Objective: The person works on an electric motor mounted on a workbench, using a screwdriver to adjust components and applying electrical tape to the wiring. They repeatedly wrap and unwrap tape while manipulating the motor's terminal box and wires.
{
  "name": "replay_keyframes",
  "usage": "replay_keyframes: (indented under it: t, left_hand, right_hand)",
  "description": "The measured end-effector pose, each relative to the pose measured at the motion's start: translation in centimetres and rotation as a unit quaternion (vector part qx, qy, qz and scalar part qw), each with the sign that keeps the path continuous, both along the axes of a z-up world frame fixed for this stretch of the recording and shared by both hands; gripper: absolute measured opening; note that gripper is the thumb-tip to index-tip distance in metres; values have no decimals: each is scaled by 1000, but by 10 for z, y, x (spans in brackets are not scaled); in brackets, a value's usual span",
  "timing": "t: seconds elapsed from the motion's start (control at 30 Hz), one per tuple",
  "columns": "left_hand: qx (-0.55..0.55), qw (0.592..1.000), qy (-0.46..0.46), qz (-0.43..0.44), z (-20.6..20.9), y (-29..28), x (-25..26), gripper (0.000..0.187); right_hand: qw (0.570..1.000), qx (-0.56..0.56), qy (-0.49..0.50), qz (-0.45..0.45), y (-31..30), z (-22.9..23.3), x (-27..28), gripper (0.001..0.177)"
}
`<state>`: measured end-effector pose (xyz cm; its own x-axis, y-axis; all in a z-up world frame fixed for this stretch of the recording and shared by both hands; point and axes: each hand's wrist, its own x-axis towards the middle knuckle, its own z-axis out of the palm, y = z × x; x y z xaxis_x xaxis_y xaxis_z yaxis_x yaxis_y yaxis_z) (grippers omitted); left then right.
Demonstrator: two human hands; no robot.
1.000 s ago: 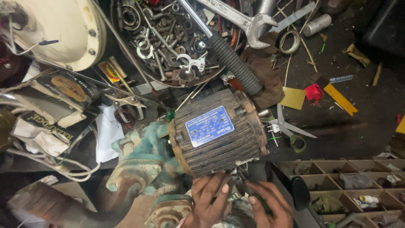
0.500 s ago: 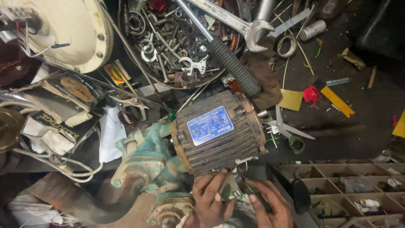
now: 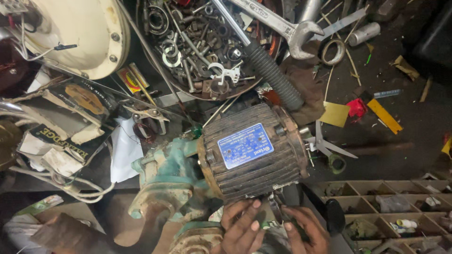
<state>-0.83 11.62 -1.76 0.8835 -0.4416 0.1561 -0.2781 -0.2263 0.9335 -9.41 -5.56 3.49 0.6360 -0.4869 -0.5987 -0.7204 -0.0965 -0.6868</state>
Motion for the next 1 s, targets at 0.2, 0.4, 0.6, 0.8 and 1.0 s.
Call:
replay_keyframes:
  t: [0.2,0.4,0.6,0.8,1.0]
  left_hand:
    - [-20,1000,3,20,4,-3,0,40]
    - [-27,999,-22,15,-2,0,1,32]
    - [-43,992,64,104,-6,-12,-21,35]
    - [20,988,130,77,-5,-4,-42,47]
    - [35,982,146,116,-1,-12,-47,47]
  right_hand:
    - [1000,13,-21,9,-3,-9,-16,28]
    - [998,-10,-39,48,-7,-17,-33,27]
    - [1000,-1,-9,9,-6,-30,-57,26]
    - [999,22,-19,-13,-12,-38,-67,25]
    - [994,51,-90,-40,-12,-40,-60,26]
